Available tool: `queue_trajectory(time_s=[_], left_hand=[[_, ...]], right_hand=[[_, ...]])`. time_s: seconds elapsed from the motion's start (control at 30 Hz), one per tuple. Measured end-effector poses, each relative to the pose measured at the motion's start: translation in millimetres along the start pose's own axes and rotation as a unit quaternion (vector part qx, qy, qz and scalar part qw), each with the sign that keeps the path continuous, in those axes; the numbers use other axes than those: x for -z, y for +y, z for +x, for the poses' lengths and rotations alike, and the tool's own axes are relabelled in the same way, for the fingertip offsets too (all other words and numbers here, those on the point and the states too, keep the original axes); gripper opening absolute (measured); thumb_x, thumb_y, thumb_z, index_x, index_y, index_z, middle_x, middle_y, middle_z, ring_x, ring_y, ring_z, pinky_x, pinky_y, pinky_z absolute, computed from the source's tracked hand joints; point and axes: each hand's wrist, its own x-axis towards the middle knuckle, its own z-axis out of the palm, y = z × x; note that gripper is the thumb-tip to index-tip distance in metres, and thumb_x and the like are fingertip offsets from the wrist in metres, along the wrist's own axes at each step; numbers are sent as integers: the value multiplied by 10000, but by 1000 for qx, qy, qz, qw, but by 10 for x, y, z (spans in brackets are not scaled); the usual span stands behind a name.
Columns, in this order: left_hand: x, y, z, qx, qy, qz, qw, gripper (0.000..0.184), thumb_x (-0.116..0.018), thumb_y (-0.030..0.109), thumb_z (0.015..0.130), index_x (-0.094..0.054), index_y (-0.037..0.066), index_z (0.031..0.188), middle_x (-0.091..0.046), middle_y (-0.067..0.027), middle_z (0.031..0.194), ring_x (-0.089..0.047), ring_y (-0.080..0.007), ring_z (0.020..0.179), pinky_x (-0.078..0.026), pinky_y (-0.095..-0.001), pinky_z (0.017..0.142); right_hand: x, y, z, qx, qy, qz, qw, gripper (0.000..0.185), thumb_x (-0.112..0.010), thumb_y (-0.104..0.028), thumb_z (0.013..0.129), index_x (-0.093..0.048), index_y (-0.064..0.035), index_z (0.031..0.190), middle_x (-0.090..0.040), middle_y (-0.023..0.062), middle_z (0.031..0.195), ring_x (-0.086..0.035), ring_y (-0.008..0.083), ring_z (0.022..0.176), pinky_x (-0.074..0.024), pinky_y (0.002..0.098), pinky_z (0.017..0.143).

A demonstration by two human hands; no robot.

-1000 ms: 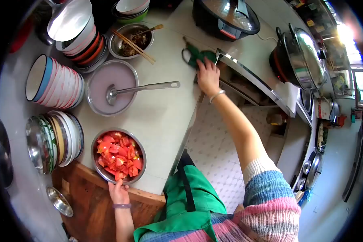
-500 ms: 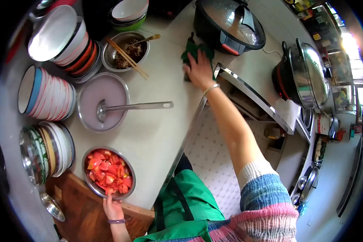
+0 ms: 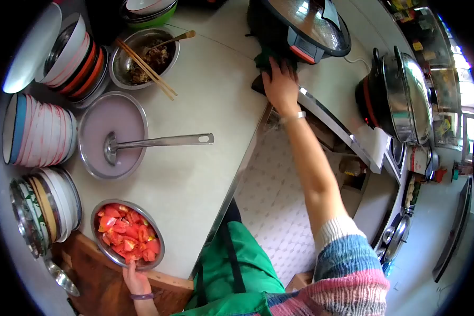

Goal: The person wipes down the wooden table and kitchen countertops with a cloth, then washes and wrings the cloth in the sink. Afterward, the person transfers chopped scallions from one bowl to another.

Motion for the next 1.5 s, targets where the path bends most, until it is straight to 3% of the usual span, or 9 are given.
queue_trajectory(time_s=[0.17,0.37,0.63,0.73,0.87,0.97,1.1,1.37,1.5], left_hand=[[9,-1,4,0,-6,-3,1000,412,-525,118,906,-417,61,1299,-508,-106,1241,-514,-229,1104,-453,-408,895],[-25,28,-15,-18,-6,34,999,430,-492,108,911,-389,8,1317,-456,-115,1312,-450,-234,1189,-378,-389,991],[-125,123,-66,8,13,18,1000,424,-586,105,885,-449,9,1275,-506,-143,1251,-530,-250,1070,-473,-354,862],[-117,129,-65,2,12,21,1000,380,-571,118,897,-466,-8,1240,-527,-130,1204,-543,-230,1027,-487,-340,815],[20,71,-20,-1,17,79,997,325,-530,121,920,-480,-15,1211,-558,-114,1099,-565,-177,891,-498,-306,732],[-74,95,-45,5,15,71,997,280,-515,125,928,-506,-13,1172,-567,-96,1027,-554,-135,817,-479,-270,684],[287,-16,17,-232,-109,370,893,363,-459,155,931,-486,-60,1222,-501,-215,1137,-550,-282,912,-472,-353,755],[279,11,-41,-194,-94,411,886,400,-370,152,926,-479,-56,1249,-455,-260,1198,-526,-362,991,-454,-389,822],[157,27,-55,-217,-95,394,888,390,-393,140,922,-482,-52,1249,-435,-271,1234,-525,-366,996,-454,-392,827]], right_hand=[[-198,-6,-268,1,31,14,999,508,-532,-223,842,-429,-135,1332,-462,215,1296,-441,421,1168,-338,494,996],[-333,54,136,-34,-45,71,996,476,-451,-95,832,-448,-130,1307,-420,253,1292,-494,436,1092,-464,462,868],[-395,218,125,48,-6,-37,998,525,-458,-136,851,-373,-165,1368,-427,205,1338,-560,373,1026,-498,453,811],[-219,285,-31,-50,-70,-92,992,529,-441,-153,858,-347,-119,1377,-433,226,1329,-564,369,1030,-499,449,806],[-304,154,77,-98,-101,-67,988,508,-442,-60,829,-378,13,1328,-453,248,1299,-452,376,1188,-378,407,999],[-498,-28,141,77,38,-39,996,487,-468,-62,821,-431,-23,1306,-469,278,1259,-536,391,1059,-466,427,879],[-271,-173,165,80,-41,28,996,489,-484,-77,838,-418,-60,1323,-464,246,1286,-508,396,1101,-452,423,900],[-336,178,157,-82,-98,-70,989,506,-492,-131,806,-435,-20,1296,-453,261,1291,-487,406,1133,-425,427,948],[-359,134,200,76,-7,33,997,517,-498,-23,771,-485,-113,1280,-481,244,1272,-512,405,1102,-440,432,924]])
